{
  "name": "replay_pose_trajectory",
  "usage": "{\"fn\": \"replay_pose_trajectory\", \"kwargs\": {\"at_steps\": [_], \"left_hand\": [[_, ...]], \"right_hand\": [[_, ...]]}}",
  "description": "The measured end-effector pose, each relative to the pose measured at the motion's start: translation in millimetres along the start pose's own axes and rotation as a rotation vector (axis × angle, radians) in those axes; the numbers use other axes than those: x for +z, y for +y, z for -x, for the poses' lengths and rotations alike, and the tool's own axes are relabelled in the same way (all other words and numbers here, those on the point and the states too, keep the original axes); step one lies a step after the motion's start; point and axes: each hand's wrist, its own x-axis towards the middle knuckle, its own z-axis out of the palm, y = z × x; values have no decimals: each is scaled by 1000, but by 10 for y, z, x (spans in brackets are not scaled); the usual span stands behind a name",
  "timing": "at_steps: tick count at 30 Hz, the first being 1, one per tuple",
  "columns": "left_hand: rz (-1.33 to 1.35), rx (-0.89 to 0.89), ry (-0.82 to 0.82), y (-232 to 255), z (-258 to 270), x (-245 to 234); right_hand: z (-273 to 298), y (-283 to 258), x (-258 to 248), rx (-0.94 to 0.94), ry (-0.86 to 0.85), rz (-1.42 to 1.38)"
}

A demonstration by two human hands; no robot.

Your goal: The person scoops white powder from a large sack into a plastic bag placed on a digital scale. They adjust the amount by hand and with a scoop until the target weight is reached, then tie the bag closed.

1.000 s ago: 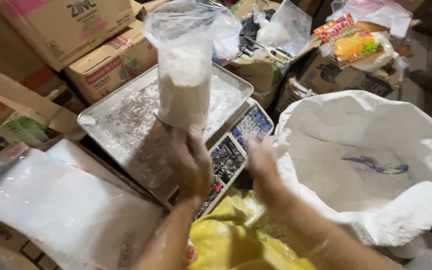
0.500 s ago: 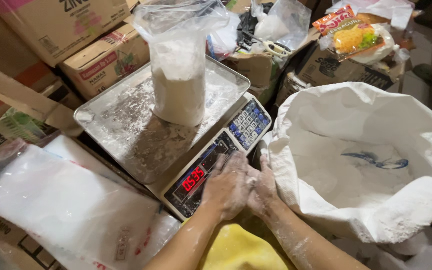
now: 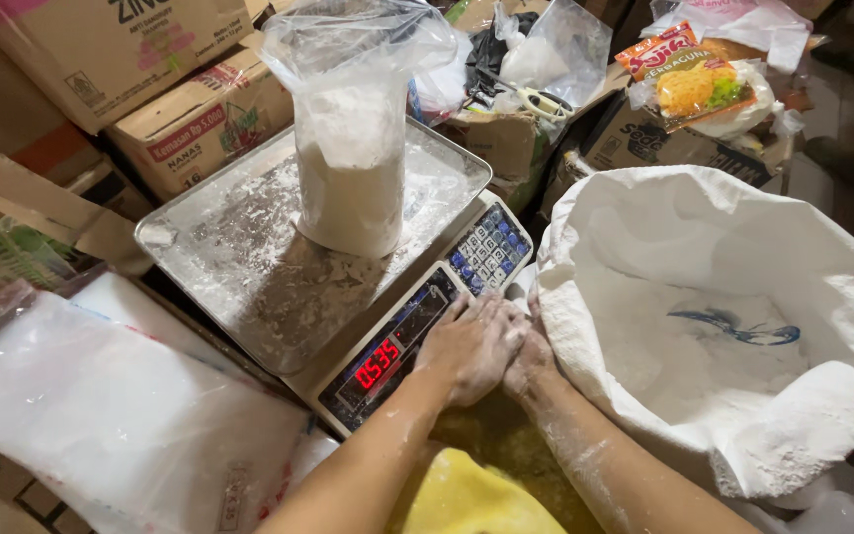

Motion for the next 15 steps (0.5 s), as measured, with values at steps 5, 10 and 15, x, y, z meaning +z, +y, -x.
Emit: {"fn": "replay_pose_trajectory", "kwargs": {"at_steps": [5,10,15], "left_hand": [[69,-118,280,-14,-262,-234],[-463,-263,276,150,-181,-293],[-10,-48,-25,119,-51,-132]], "right_hand": [[-238,-77,-40,-61,-75,-128],[-443,-97,-196,-104,-120,-50],[-302,-84,-221,-67,-110,-47]]}}
